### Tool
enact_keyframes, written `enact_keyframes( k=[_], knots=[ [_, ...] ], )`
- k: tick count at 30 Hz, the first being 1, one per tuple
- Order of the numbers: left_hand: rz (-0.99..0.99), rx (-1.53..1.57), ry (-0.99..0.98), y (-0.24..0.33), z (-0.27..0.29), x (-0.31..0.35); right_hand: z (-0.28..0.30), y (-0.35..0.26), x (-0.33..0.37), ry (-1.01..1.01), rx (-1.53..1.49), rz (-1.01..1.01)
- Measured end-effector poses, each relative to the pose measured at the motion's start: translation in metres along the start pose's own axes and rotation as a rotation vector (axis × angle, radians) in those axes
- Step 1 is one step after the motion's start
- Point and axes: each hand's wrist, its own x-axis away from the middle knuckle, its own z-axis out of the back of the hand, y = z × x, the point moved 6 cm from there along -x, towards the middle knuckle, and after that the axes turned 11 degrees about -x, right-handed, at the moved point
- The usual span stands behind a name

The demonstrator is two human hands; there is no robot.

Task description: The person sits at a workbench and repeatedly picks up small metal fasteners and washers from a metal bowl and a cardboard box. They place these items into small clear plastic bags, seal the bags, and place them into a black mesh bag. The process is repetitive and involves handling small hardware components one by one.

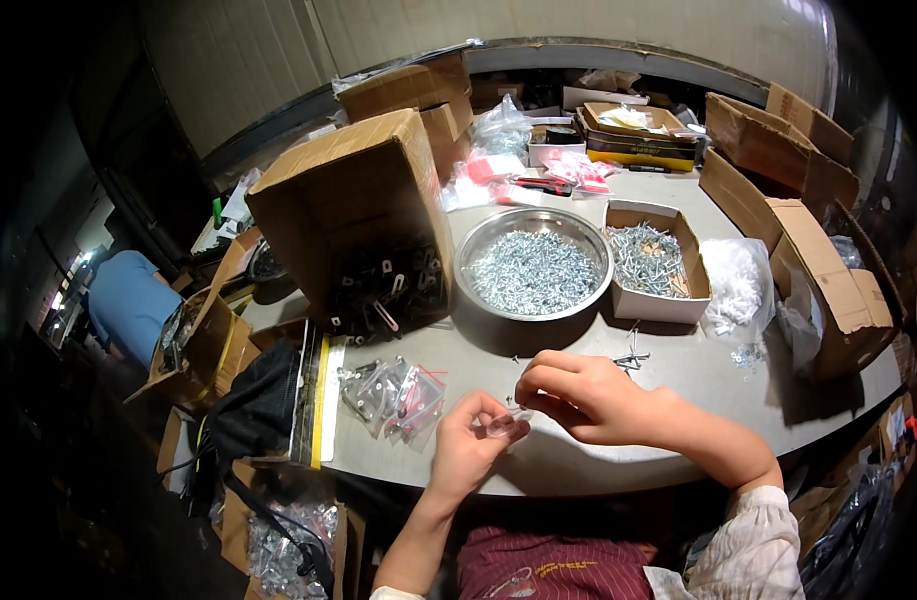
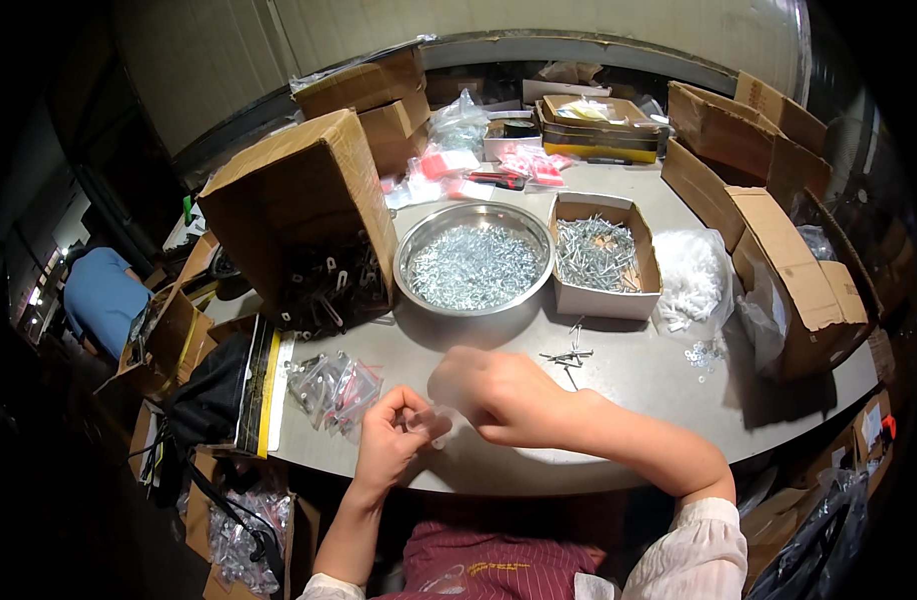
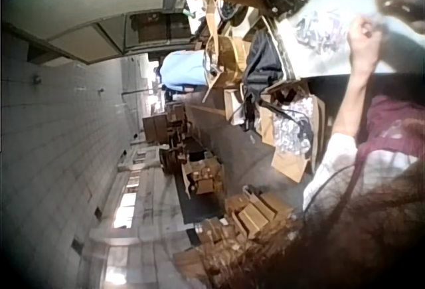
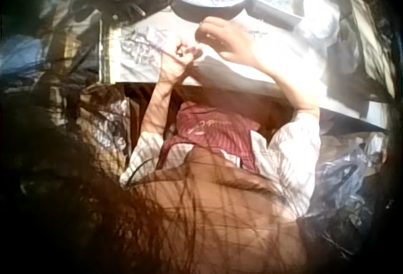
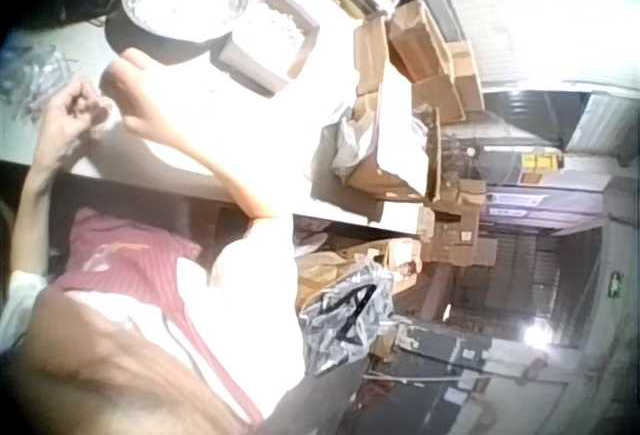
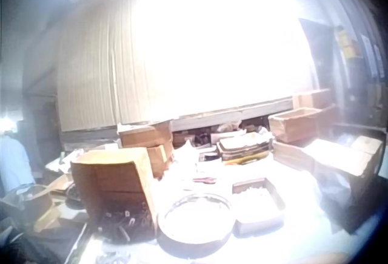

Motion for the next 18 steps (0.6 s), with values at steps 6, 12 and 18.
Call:
enact_keyframes(
  k=[6,12,18],
  knots=[
    [0.041,0.217,-0.024,0.013,-0.016,-0.003,0.004,-0.008,-0.001,0.008,0.013,0.026],
    [0.009,0.219,-0.048,0.017,-0.026,-0.006,0.027,-0.022,-0.002,-0.004,0.241,0.114],
    [-0.049,0.048,-0.059,0.020,-0.033,-0.002,0.093,0.003,0.019,0.069,0.382,-0.337]
  ],
)
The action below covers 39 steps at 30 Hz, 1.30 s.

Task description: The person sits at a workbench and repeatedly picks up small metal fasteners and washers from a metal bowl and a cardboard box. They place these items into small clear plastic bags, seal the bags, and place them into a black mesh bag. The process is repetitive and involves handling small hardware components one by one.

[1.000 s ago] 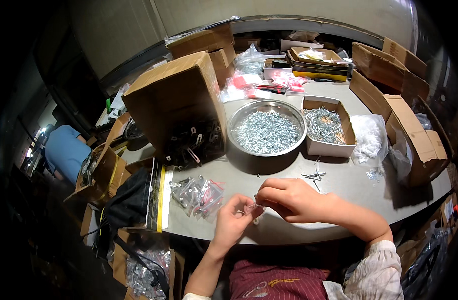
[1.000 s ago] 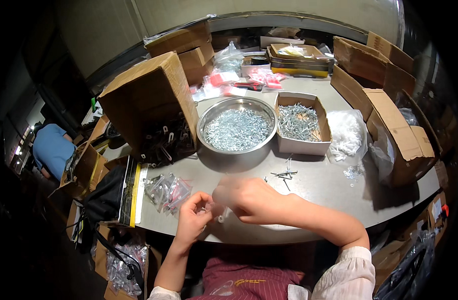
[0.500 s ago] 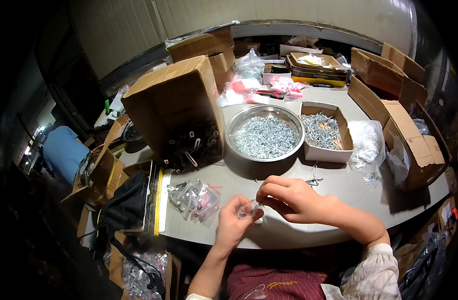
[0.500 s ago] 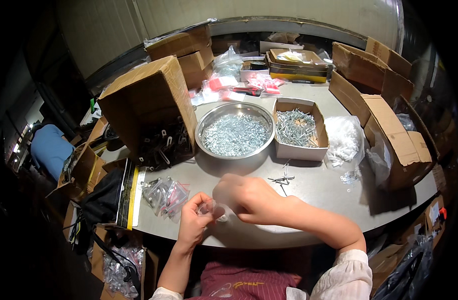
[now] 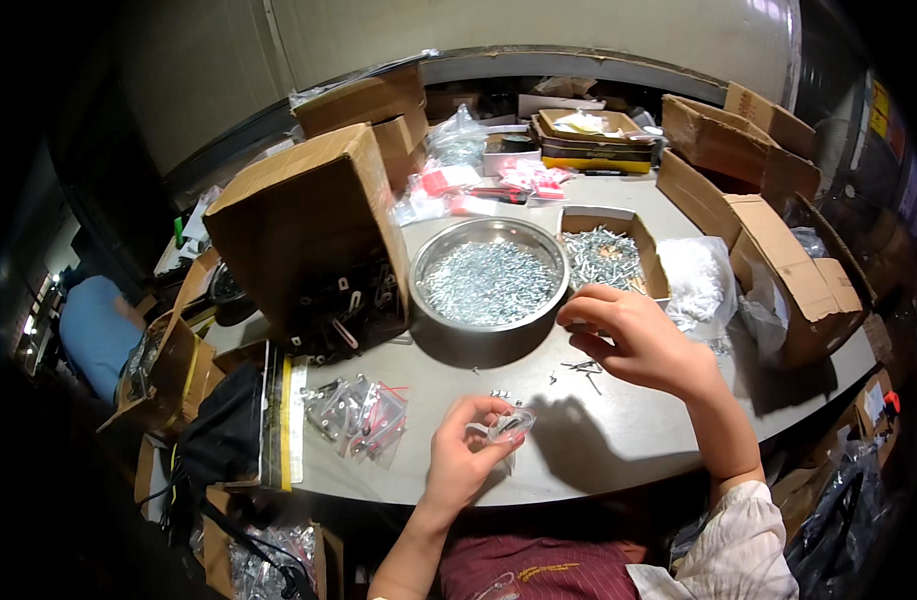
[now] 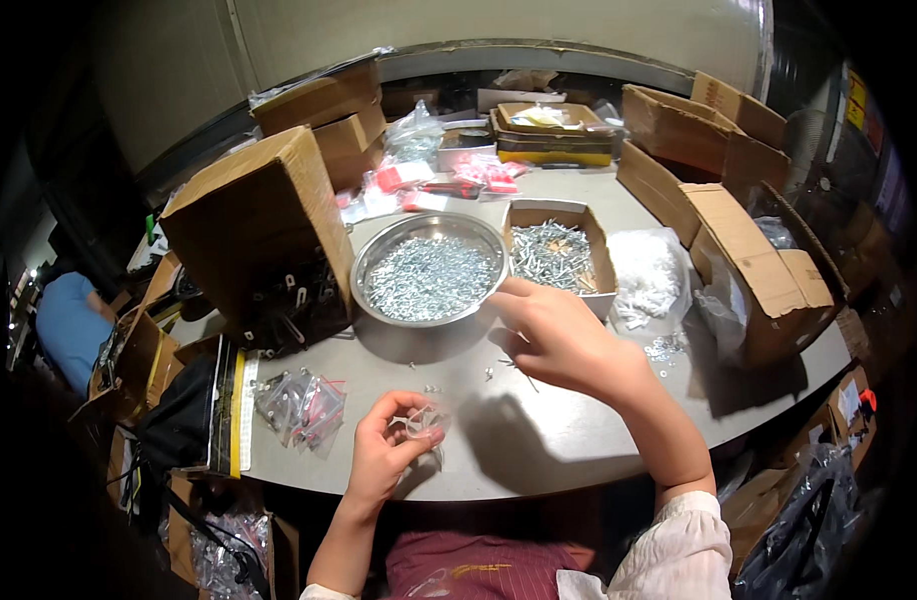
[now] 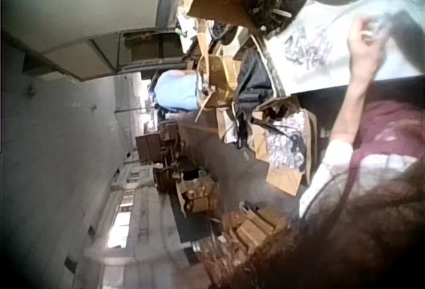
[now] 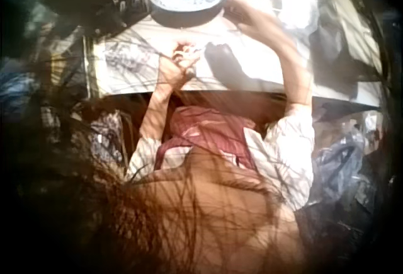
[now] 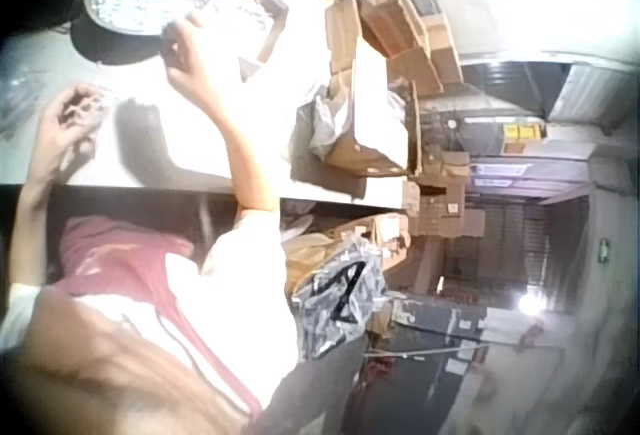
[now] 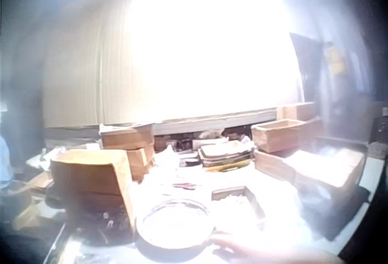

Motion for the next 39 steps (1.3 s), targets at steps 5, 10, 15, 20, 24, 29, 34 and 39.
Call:
enact_keyframes(
  k=[5,10,15,20,24,29,34,39],
  knots=[
    [-0.017,-0.029,-0.125,0.007,-0.030,-0.006,-0.027,0.072,0.038,-0.118,0.306,-0.316],
    [-0.029,-0.034,-0.200,0.000,-0.057,-0.005,-0.055,0.100,0.056,-0.039,0.398,-0.310],
    [-0.022,-0.025,-0.192,-0.002,-0.067,-0.005,-0.046,0.108,0.063,-0.031,0.230,-0.320],
    [-0.044,-0.052,-0.170,-0.003,-0.068,-0.006,-0.023,0.096,0.069,0.106,-0.004,-0.307],
    [-0.015,-0.034,-0.190,0.001,-0.075,-0.009,-0.012,0.037,0.073,0.188,-0.362,0.033],
    [-0.009,0.039,-0.202,0.000,-0.082,-0.011,-0.019,0.003,0.088,0.139,-0.301,0.196],
    [-0.008,0.001,-0.186,-0.007,-0.081,-0.011,0.011,0.039,0.127,0.395,-0.313,-0.110],
    [0.054,0.053,-0.225,-0.001,-0.085,-0.010,0.042,0.106,0.211,0.490,0.392,-0.501]
  ],
)
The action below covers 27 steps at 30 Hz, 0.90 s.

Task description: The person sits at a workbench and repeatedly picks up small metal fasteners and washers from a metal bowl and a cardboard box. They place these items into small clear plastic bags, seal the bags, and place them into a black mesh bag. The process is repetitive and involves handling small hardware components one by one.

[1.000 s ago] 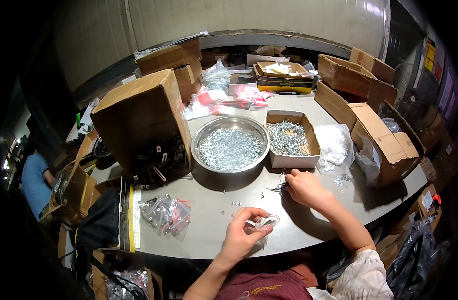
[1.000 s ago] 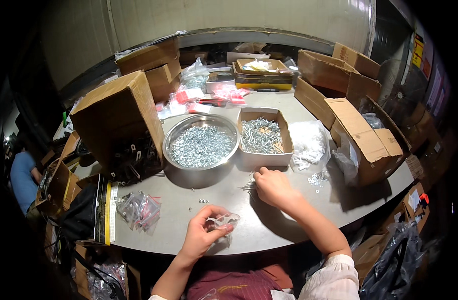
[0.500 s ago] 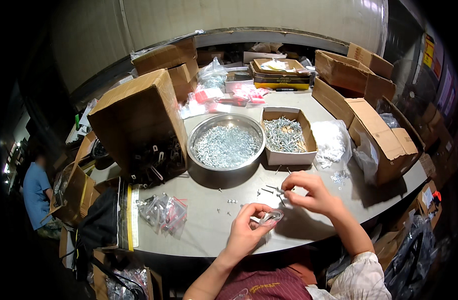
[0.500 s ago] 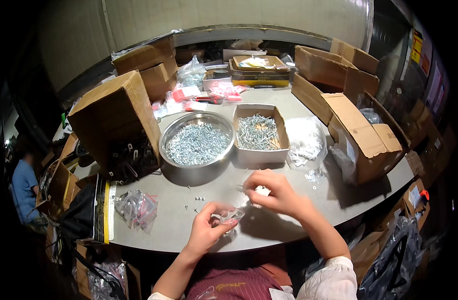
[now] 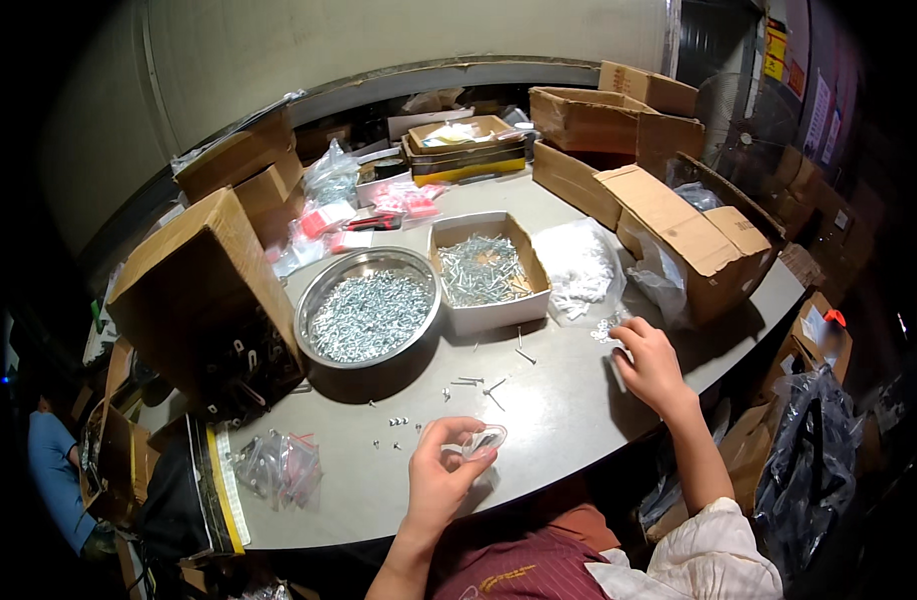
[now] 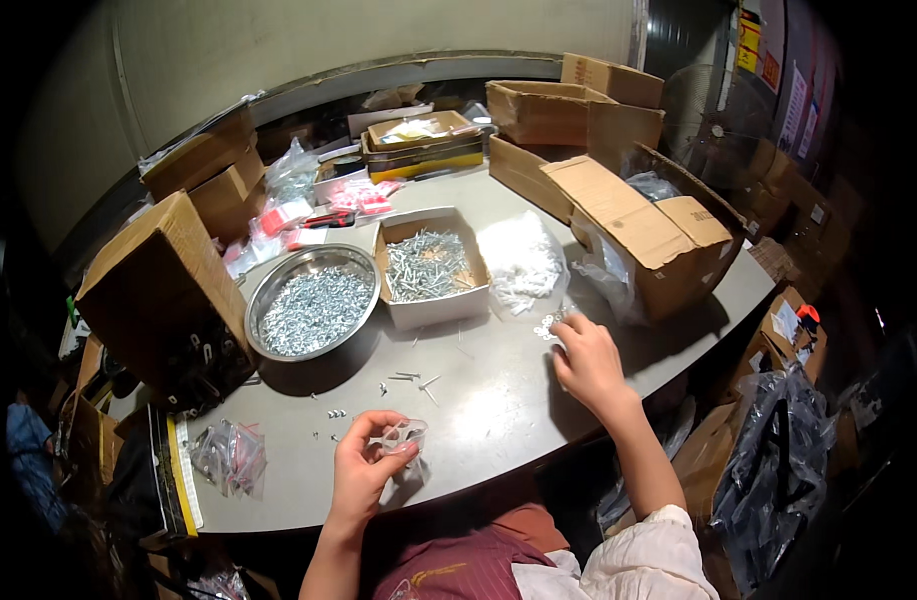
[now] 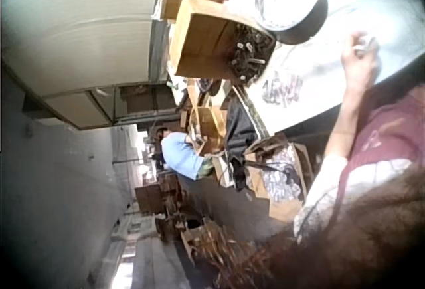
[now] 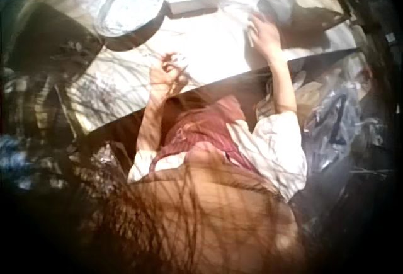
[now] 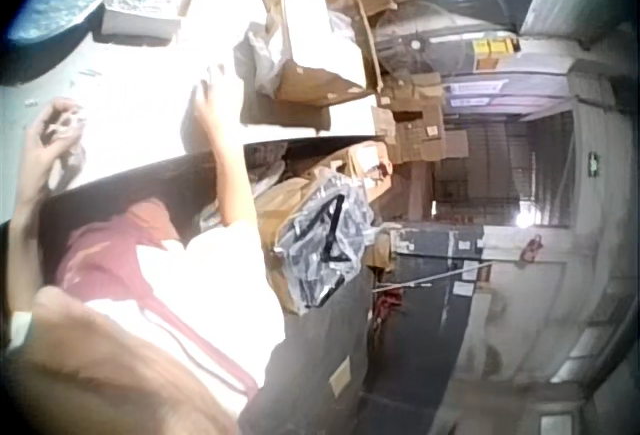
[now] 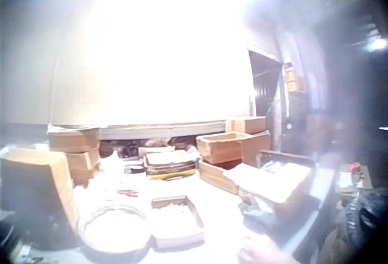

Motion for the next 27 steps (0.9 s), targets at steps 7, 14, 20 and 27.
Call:
enact_keyframes(
  k=[7,14,20,27],
  knots=[
    [-0.054,0.029,-0.016,-0.003,-0.010,-0.004,-0.013,0.018,0.033,-0.017,0.092,0.193],
    [-0.005,0.075,-0.055,0.003,-0.018,-0.006,-0.008,-0.008,-0.003,0.045,0.000,0.278],
    [0.048,0.119,-0.085,0.007,-0.030,-0.004,-0.065,0.024,-0.079,-0.159,0.175,0.134],
    [0.101,0.158,-0.019,0.001,-0.006,0.008,-0.082,-0.007,-0.047,-0.109,-0.065,0.299]
  ],
)
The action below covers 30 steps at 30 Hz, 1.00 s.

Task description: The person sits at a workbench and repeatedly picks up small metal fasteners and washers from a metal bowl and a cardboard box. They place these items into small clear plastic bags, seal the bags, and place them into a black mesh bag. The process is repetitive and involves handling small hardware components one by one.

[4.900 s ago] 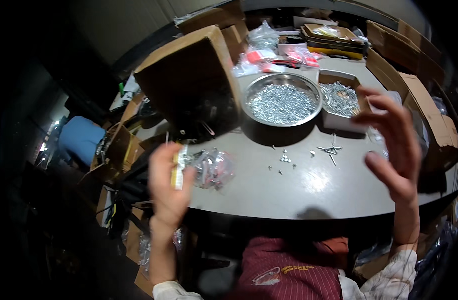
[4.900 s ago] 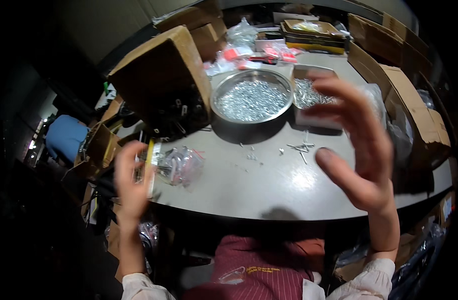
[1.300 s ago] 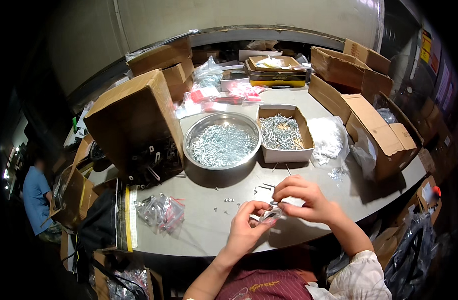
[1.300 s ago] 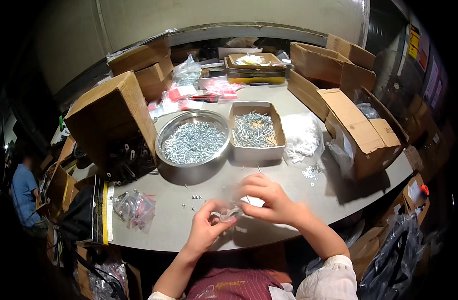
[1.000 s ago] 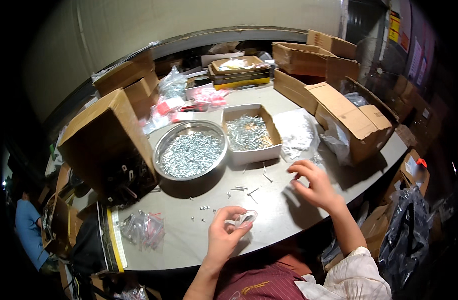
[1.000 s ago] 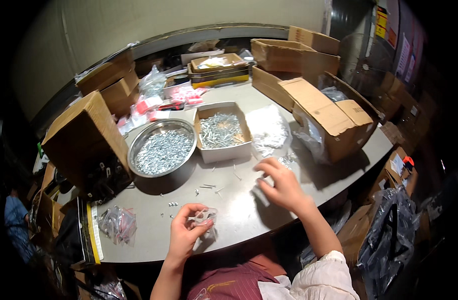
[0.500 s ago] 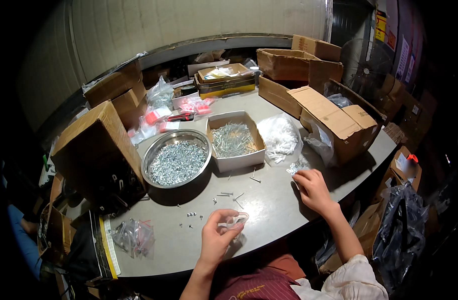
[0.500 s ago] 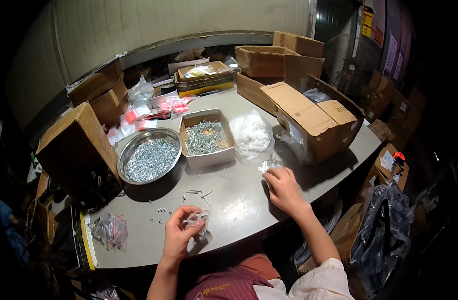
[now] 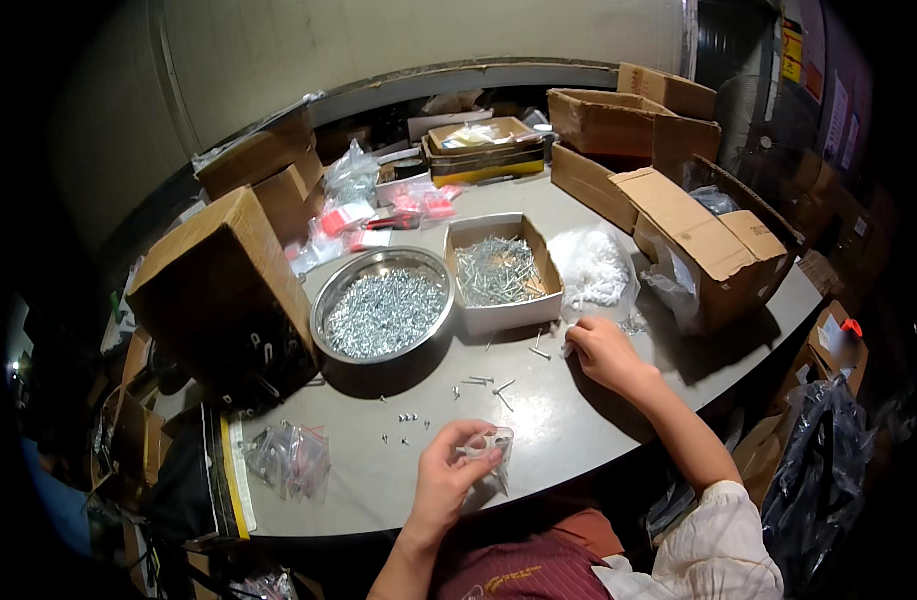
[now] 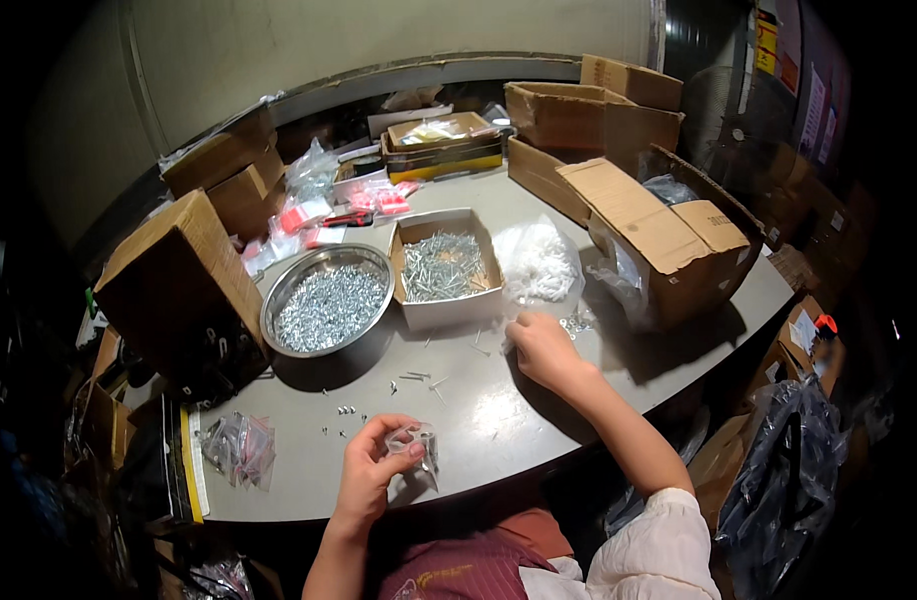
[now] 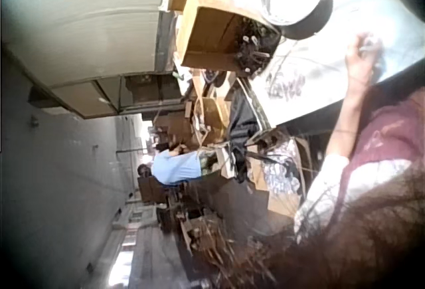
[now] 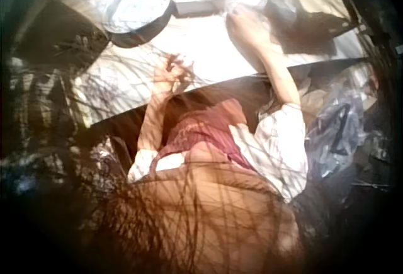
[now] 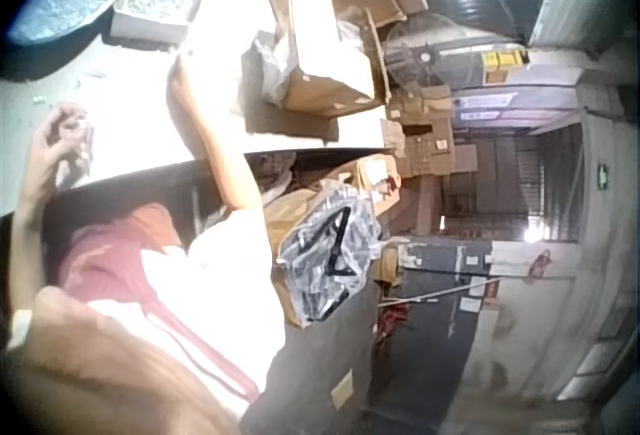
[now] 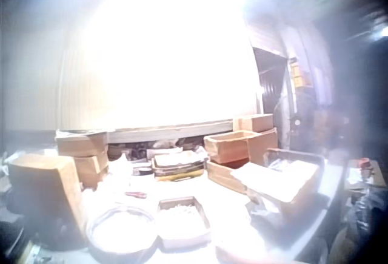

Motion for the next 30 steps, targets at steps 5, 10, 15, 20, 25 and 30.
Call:
enact_keyframes(
  k=[5,10,15,20,25,30],
  knots=[
    [0.001,0.061,-0.040,0.000,-0.006,0.004,0.007,-0.035,0.019,-0.020,-0.098,0.049],
    [-0.037,0.036,-0.028,-0.001,-0.014,0.004,0.030,-0.058,0.019,0.043,-0.297,-0.022],
    [-0.125,-0.069,-0.010,-0.004,-0.017,-0.001,0.054,-0.125,0.019,-0.002,-0.443,0.162],
    [-0.143,-0.158,-0.024,-0.002,-0.021,-0.002,0.053,-0.172,0.026,-0.101,-0.354,0.304],
    [-0.087,-0.159,-0.026,0.000,-0.019,-0.001,0.082,-0.149,0.033,-0.005,-0.386,0.128],
    [-0.130,-0.144,-0.023,-0.003,-0.015,-0.004,0.101,-0.070,0.054,0.086,-0.037,-0.138]
  ],
)
